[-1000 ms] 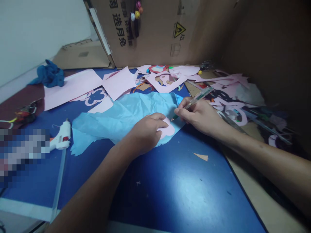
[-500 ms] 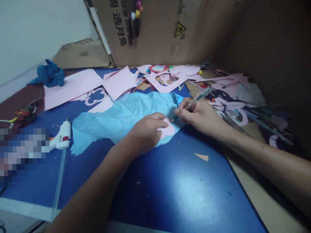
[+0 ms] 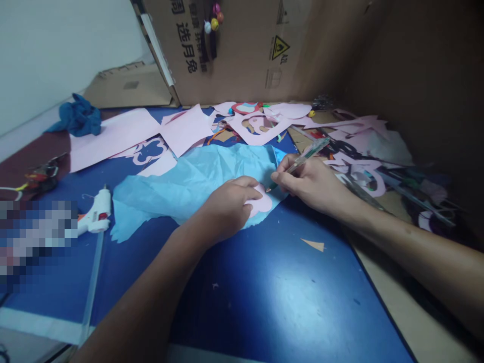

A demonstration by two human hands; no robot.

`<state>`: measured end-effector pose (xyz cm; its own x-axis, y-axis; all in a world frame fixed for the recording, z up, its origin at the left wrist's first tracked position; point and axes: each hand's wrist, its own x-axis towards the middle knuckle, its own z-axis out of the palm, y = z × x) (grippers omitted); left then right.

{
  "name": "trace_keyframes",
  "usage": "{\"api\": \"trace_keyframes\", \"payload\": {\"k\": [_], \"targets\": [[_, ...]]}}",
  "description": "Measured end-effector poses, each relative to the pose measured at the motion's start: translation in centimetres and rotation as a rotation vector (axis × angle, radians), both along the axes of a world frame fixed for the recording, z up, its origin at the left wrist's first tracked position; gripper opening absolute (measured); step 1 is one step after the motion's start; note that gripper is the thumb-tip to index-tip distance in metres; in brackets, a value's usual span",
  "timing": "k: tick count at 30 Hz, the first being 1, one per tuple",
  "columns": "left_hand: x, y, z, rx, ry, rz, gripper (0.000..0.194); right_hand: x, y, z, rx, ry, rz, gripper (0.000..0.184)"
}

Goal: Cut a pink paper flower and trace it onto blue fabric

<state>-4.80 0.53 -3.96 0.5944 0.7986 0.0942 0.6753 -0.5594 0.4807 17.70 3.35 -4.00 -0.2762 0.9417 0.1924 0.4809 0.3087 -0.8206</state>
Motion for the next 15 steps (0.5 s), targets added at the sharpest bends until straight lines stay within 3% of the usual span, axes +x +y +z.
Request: {"api": "trace_keyframes", "payload": {"k": [15], "targets": [[0.02,0.06,0.0,-0.015,-0.006,0.004,0.037,0.02,-0.09,0.15,-0.032,0.02,-0.015,0.021]]}}
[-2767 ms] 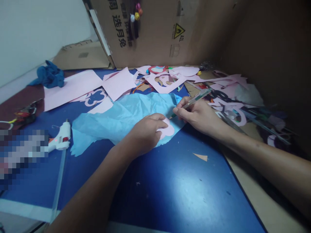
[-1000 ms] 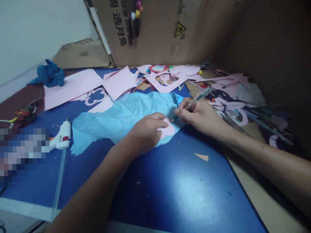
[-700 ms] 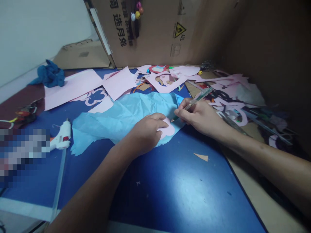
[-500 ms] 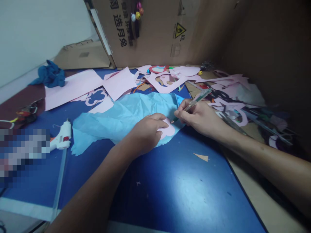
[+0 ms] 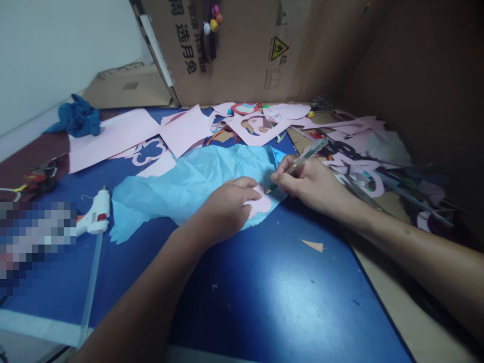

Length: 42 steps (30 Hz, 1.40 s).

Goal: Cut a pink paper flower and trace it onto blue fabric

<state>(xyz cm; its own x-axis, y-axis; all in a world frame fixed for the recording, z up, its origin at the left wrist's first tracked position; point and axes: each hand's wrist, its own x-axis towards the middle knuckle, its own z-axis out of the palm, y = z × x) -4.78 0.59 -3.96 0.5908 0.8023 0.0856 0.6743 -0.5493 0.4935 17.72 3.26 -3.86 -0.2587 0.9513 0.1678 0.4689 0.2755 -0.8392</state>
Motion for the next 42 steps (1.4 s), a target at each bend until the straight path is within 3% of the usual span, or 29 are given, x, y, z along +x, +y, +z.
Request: {"api": "trace_keyframes", "payload": {"k": [42], "targets": [[-0.07,0.03,0.15,0.027,0.05,-0.01,0.046,0.02,-0.09,0.1,0.022,-0.025,0.0,0.022]]}}
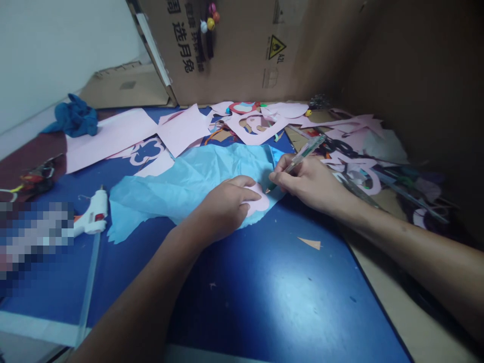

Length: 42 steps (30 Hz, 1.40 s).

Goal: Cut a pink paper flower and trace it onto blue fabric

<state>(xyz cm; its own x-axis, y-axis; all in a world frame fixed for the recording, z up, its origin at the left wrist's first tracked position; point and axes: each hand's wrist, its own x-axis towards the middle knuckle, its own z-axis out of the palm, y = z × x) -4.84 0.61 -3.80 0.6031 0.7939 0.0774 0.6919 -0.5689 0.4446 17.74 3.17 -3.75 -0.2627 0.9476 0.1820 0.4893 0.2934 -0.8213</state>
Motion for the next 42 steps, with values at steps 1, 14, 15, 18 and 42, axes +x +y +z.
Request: {"api": "trace_keyframes", "payload": {"k": [1,14,15,18,42], "targets": [[0.01,0.0,0.0,-0.001,0.002,-0.001,0.046,0.0,-0.01,0.0,-0.005,0.004,0.001,0.022],[0.02,-0.09,-0.14,0.003,-0.003,0.002,0.046,0.11,-0.26,0.36,-0.038,0.007,-0.004,0.021],[0.01,-0.08,-0.17,0.005,-0.004,0.001,0.046,0.07,-0.27,0.35,-0.041,0.009,-0.004,0.021],[0.02,-0.05,-0.18,0.004,-0.005,-0.003,0.045,0.02,-0.26,0.28,-0.035,0.007,0.003,0.02],[-0.06,0.1,-0.68,0.026,-0.027,-0.008,0.043,0.08,0.25,0.13,0.024,0.053,-0.021,0.022]]}}
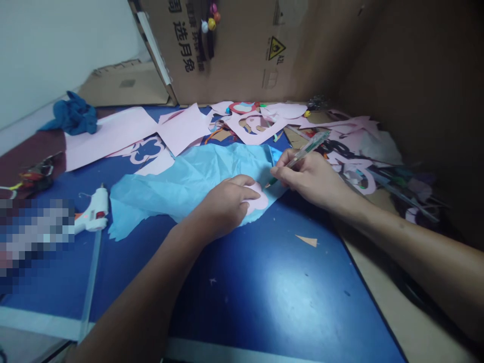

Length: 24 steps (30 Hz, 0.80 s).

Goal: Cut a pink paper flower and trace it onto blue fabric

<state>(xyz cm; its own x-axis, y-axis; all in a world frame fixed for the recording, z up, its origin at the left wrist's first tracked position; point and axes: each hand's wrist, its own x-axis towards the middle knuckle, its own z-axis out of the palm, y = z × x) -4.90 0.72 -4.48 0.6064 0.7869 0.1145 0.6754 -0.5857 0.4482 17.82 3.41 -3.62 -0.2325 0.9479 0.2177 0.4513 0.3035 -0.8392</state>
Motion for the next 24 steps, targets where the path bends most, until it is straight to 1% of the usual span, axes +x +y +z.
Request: {"api": "trace_keyframes", "payload": {"k": [3,5,8,11,13,15,17,21,24], "targets": [[0.0,0.1,-0.3,0.012,-0.022,-0.007,0.045,0.1,0.0,0.6,-0.016,-0.011,0.008,0.022],[-0.1,0.2,-0.5,0.019,-0.038,-0.025,0.045,0.1,-0.1,1.4,-0.024,-0.038,0.014,0.02],[-0.2,0.2,-0.4,0.016,-0.061,-0.05,0.045,0.1,-0.7,3.2,-0.061,-0.068,0.016,0.019],[-0.2,0.2,-0.1,0.006,-0.089,-0.08,0.046,0.1,-2.0,5.1,-0.13,-0.035,0.015,0.022],[-0.3,0.1,0.1,-0.002,-0.103,-0.097,0.047,0.1,-3.1,5.6,-0.191,0.013,-0.014,0.023],[-0.3,0.1,0.1,-0.009,-0.103,-0.096,0.047,0.2,-4.2,5.1,-0.25,0.069,-0.057,0.026],[-0.3,0.0,-0.1,-0.014,-0.089,-0.071,0.044,0.2,-5.0,3.8,-0.265,0.123,-0.07,0.032],[-0.4,0.0,-0.6,-0.021,-0.073,-0.013,0.041,-0.1,-5.7,0.9,-0.222,0.199,-0.122,0.034],[-0.4,-0.1,-0.5,-0.032,-0.057,-0.005,0.043,-0.5,-5.7,0.0,-0.183,0.215,-0.182,0.031]]}}
